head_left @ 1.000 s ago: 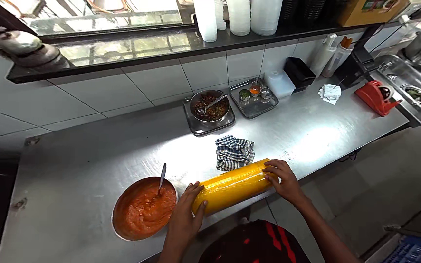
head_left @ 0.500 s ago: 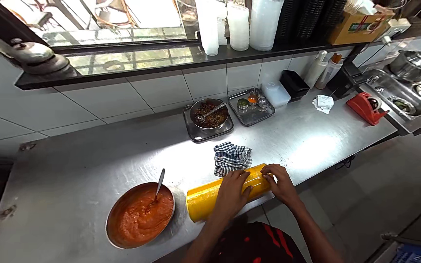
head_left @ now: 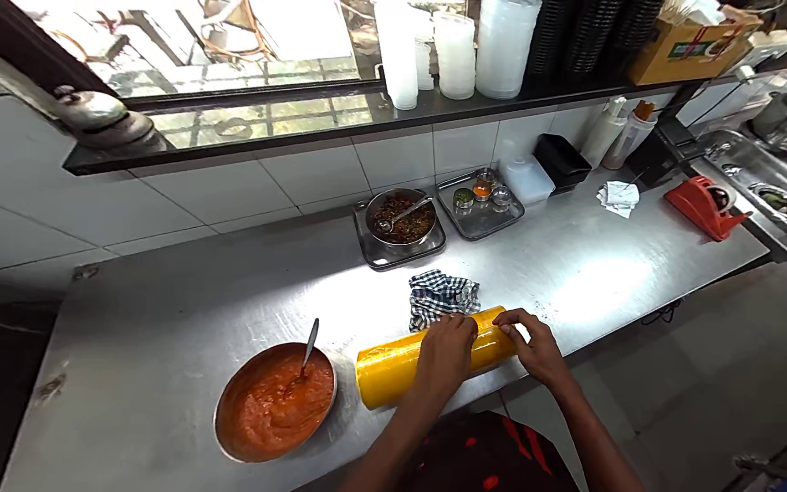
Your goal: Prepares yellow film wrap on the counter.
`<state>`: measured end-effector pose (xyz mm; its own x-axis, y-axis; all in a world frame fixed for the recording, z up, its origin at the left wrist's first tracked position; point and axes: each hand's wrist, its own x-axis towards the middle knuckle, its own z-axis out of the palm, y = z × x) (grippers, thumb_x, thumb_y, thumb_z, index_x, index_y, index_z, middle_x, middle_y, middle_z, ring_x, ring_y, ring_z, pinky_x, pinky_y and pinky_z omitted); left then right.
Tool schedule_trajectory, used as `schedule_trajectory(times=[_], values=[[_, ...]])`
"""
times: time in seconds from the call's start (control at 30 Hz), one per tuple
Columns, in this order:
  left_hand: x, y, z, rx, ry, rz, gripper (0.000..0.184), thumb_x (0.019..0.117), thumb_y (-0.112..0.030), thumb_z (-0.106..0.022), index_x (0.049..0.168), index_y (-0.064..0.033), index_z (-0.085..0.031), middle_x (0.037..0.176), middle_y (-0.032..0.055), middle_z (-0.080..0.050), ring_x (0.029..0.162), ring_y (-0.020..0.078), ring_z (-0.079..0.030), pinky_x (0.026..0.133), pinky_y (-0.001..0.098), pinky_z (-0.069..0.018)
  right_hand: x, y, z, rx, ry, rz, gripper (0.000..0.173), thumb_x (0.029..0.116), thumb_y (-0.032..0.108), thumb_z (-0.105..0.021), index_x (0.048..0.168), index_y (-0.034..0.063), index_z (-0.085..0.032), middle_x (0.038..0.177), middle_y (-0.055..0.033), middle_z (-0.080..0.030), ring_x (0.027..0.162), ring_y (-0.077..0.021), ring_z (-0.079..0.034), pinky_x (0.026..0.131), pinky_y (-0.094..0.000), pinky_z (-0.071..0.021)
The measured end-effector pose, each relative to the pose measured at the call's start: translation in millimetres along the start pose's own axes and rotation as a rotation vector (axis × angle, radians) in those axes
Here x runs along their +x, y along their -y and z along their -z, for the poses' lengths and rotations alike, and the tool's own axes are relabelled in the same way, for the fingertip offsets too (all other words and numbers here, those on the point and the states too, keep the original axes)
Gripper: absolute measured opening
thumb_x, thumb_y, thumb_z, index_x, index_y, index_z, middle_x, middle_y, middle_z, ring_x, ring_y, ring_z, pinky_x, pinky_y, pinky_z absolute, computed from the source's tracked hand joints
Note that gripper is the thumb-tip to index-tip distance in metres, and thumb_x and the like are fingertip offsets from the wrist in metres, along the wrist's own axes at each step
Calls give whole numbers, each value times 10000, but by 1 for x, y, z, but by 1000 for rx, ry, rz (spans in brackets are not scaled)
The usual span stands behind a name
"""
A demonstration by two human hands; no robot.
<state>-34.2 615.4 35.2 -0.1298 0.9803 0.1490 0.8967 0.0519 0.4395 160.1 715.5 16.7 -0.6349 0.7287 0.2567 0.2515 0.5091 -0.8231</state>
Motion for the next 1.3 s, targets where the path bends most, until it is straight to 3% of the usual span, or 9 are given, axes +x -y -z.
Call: schedule_trajectory(times=[0.17, 0.3, 0.4, 0.5, 0.63, 0.83, 1.07, 1.2, 1.3], values=[[-5, -16, 11, 47, -46, 4, 101, 993, -196, -625, 978, -133, -702, 890, 34, -684, 865, 217, -678, 767, 417, -572, 11, 8, 1, -201, 147, 102, 581, 909, 431, -746, 1438, 293, -548, 1223, 157, -660, 1154, -67, -585, 1071, -441, -439], [-7, -11, 10, -26, -84, -73, 118, 992, -175, -623, 995, -139, -736, 886, 16, -702, 861, 179, -688, 786, 390, -574, 26, 3, -14, -278, 164, 274, 146, 933, 358, -714, 978, 224, -753, 974, 98, -706, 1048, -88, -637, 1050, -443, -442], [-11, 4, 17, -103, -24, -48, 171, 988, -255, -650, 1118, -165, -715, 1002, -17, -720, 962, 154, -687, 874, 392, -573, 35, 0, -12, -192, 218, 285, 95, 937, 283, -724, 901, 203, -761, 907, 96, -702, 959, -71, -645, 1005, -388, -475], [-13, 21, 31, 15, 128, 45, 470, 935, -326, -719, 1381, -229, -607, 1172, 7, -684, 1094, 229, -628, 945, 460, -512, 39, 0, -7, -145, 262, 306, 104, 949, 283, -719, 908, 202, -768, 915, 95, -696, 955, -67, -640, 950, -349, -503], [-23, 58, 35, 76, 123, 52, 286, 940, -455, -689, 1176, -297, -719, 1139, -38, -653, 1093, 191, -593, 969, 467, -464, 41, -2, -5, -101, 287, 346, 103, 960, 261, -711, 921, 192, -775, 924, 81, -693, 951, -76, -644, 901, -325, -534], [-20, 69, 38, -76, 98, -25, 90, 973, -306, -672, 991, -245, -737, 1083, -65, -676, 1027, 140, -625, 876, 410, -521, 44, -7, -7, -47, 288, 356, 90, 960, 244, -710, 936, 192, -779, 947, 80, -705, 960, -83, -653, 880, -330, -549], [-15, 58, 49, 62, 130, -78, 133, 1028, -249, -576, 1012, -181, -689, 921, -4, -641, 885, 174, -642, 753, 373, -553, 44, -12, -6, -20, 266, 315, 113, 970, 272, -695, 936, 201, -776, 934, 94, -698, 947, -77, -649, 866, -315, -552], [-12, 61, 56, 84, 226, -59, 260, 1043, -403, -547, 1152, -191, -651, 1047, -13, -671, 960, 165, -656, 808, 385, -542, 47, -14, -5, -8, 269, 304, 128, 976, 289, -684, 941, 207, -776, 947, 97, -702, 925, -71, -649, 838, -309, -552], [-12, 74, 60, 63, 296, -77, 284, 1023, -453, -557, 1084, -201, -675, 1076, -24, -640, 1006, 160, -618, 833, 381, -522, 48, -16, -5, -5, 267, 297, 123, 974, 289, -688, 941, 207, -773, 947, 100, -699, 923, -65, -648, 840, -304, -556]])
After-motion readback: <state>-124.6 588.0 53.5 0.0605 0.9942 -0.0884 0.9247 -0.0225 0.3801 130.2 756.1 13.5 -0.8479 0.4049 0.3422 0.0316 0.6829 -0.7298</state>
